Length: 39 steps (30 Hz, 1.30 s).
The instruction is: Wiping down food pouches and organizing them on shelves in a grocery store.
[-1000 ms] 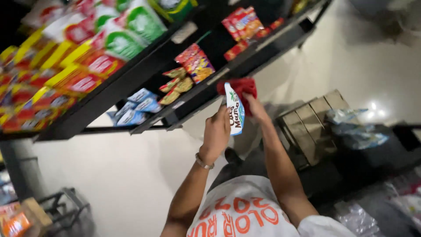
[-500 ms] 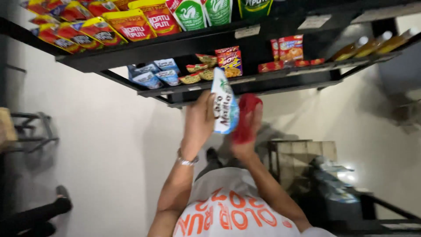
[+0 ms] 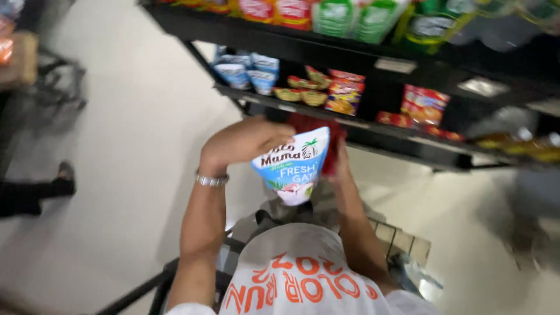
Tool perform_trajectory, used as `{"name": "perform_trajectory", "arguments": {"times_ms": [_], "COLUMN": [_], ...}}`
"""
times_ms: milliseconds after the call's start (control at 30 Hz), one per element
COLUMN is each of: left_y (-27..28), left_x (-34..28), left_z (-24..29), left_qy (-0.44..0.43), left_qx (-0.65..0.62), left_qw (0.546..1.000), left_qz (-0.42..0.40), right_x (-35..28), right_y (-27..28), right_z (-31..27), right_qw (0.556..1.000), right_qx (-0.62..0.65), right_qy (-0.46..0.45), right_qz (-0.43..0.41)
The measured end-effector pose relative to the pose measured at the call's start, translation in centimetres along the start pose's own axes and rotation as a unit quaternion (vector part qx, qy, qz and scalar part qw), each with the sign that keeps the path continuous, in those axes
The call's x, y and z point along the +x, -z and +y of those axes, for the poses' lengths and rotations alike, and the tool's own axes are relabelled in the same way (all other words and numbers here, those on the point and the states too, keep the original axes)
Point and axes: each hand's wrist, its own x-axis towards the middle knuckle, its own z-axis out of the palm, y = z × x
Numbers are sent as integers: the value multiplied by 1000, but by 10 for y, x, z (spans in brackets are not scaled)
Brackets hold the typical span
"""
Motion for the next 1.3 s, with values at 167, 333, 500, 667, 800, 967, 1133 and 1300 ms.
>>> {"name": "perform_trajectory", "arguments": {"times_ms": [167, 333, 500, 667, 800, 967, 1133, 1300], "left_y": [15, 7, -62, -71, -58, -111, -94, -57], "left_x": [-19, -44, -66, -87, -118, -133, -156, -215], "left_z": [-6, 11, 16, 35, 36, -34, -70, -100], "left_qy": [58, 115, 181, 49, -12, -17, -50, -40], "left_qx": [55, 223, 71, -180, -234, -552, -616, -654], "left_qw": [996, 944, 811, 811, 849, 690, 606, 578], "left_qz": [45, 213, 552, 555, 473, 468, 500, 486], "right_x": [-29, -14, -32, -76, -101, -63, -54, -73], "right_y": [-19, -111, -187, -226, -264, -306, -315, -274], "right_z": [28, 31, 29, 32, 15, 25, 48, 89], "right_qw": [979, 965, 921, 653, 574, 523, 541, 525], "right_qx": [-109, -214, -348, -530, -509, -589, -637, -599], "right_qy": [-108, 33, 117, 470, 504, 474, 411, 417], "right_qz": [-135, -149, -131, -267, -397, -393, -365, -438]}}
